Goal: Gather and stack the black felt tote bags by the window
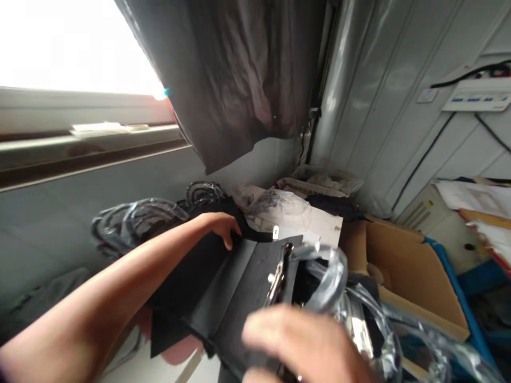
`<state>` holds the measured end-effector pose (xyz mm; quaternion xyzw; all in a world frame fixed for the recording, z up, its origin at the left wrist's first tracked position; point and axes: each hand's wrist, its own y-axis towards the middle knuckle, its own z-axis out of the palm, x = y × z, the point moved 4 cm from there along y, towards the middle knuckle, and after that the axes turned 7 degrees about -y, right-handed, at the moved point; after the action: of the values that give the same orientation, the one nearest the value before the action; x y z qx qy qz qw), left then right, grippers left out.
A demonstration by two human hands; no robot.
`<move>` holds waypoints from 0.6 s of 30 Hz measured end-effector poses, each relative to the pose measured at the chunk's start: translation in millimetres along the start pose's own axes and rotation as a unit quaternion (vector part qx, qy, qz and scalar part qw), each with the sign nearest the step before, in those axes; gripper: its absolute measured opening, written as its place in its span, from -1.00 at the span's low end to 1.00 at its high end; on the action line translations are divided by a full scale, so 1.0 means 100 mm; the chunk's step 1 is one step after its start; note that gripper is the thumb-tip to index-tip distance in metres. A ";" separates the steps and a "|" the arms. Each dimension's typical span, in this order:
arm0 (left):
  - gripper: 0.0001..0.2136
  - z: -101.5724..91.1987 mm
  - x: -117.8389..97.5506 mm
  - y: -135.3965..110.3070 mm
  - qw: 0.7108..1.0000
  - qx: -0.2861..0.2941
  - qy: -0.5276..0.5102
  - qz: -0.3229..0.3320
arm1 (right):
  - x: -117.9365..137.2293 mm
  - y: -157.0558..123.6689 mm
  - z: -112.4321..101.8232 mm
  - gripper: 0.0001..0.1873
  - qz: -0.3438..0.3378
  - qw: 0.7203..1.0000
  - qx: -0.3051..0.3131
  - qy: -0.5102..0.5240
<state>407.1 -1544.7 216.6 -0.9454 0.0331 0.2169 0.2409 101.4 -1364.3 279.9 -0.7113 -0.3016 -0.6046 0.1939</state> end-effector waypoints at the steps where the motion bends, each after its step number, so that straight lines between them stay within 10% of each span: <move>1: -0.46 0.02 0.06 0.06 1.000 0.006 0.009 0.000 | 0.10 0.18 -0.15 -0.46 0.001 0.999 -0.011 -0.045; 4: -0.42 0.05 0.11 0.20 0.999 0.020 0.037 0.001 | 0.50 0.85 -0.48 -0.31 -0.026 0.945 -0.010 -0.325; 8: -0.38 0.08 0.11 0.27 0.997 0.031 0.070 0.007 | 0.57 1.77 -0.75 -0.25 -0.015 0.898 0.128 -0.421; 12: -0.39 0.12 0.16 0.14 0.995 0.020 0.091 0.025 | -0.47 2.19 -1.05 0.05 0.115 0.851 0.167 -0.485; 15: -0.41 0.21 0.20 -0.01 0.994 0.015 0.100 0.039 | -1.31 2.03 -1.01 -0.20 0.246 0.842 0.315 -0.362; 18: -0.43 0.29 0.17 -0.06 0.992 0.022 0.111 0.059 | -1.53 1.90 -0.79 -0.27 0.255 0.820 0.409 -0.309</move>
<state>412.0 -1524.9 189.3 -0.9544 0.1201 0.1239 0.2437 155.9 -1586.1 162.4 -0.7673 -0.3736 -0.1029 0.5109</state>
